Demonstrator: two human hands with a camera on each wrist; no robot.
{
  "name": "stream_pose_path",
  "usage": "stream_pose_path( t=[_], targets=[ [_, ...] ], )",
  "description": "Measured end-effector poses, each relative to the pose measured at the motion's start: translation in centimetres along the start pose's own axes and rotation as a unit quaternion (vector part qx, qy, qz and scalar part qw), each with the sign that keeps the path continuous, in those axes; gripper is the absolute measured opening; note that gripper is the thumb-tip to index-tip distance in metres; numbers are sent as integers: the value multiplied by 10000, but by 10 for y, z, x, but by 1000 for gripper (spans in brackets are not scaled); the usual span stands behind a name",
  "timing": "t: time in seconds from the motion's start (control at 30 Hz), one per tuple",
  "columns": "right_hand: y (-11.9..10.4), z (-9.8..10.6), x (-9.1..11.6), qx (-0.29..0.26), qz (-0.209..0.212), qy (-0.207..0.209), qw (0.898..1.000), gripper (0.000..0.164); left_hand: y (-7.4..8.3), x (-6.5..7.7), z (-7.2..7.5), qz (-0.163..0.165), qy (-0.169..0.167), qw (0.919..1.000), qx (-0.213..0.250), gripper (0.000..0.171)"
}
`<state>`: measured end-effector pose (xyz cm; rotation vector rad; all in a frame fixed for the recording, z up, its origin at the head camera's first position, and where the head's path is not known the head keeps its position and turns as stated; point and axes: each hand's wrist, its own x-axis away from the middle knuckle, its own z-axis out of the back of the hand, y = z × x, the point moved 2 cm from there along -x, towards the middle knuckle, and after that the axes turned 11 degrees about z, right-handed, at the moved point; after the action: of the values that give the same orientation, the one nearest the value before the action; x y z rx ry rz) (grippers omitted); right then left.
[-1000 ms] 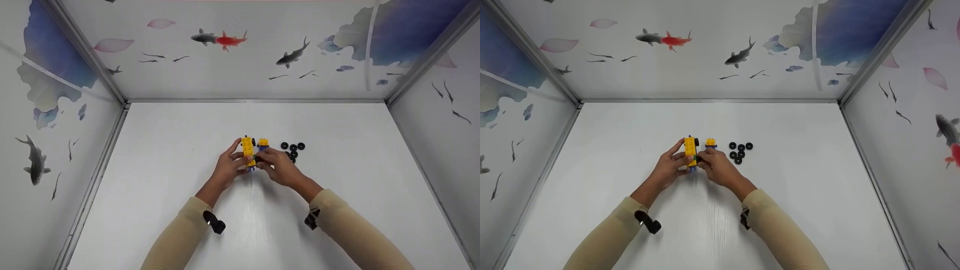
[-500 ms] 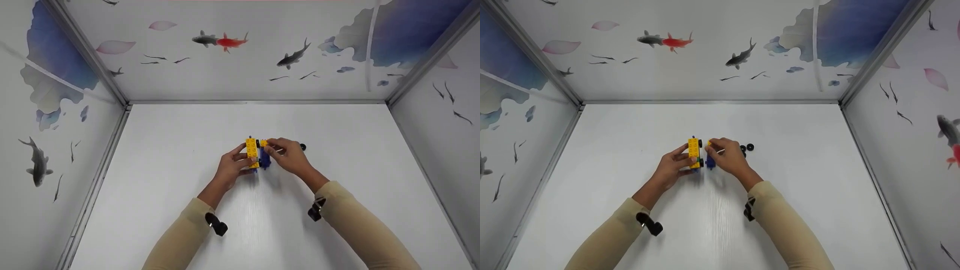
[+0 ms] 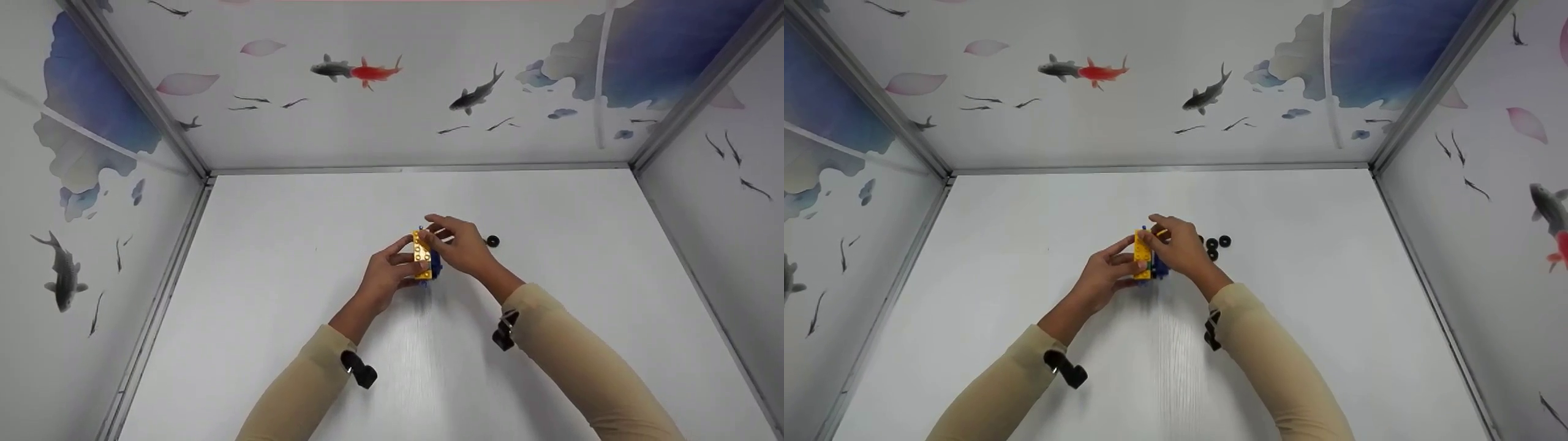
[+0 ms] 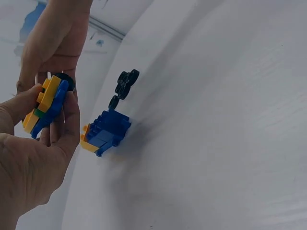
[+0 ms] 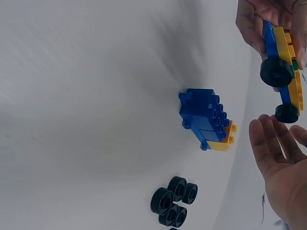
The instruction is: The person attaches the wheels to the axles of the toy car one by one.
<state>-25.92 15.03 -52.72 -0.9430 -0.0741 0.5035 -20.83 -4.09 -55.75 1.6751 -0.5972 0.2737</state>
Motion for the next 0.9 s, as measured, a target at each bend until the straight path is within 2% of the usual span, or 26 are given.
stream_pose_path(
  t=[0.4,0.67,0.9],
  targets=[
    [-3,-3,-3,-88,182,-181,9996,48,2,2,0,-64,-118,9999,-94,88],
    [0,6,1,-286,-117,6,9995,52,8,2,6,-170,61,9998,-77,92],
    [1,12,7,-573,-382,35,9976,47,12,0,13,-154,169,9997,133,96]
  ],
)
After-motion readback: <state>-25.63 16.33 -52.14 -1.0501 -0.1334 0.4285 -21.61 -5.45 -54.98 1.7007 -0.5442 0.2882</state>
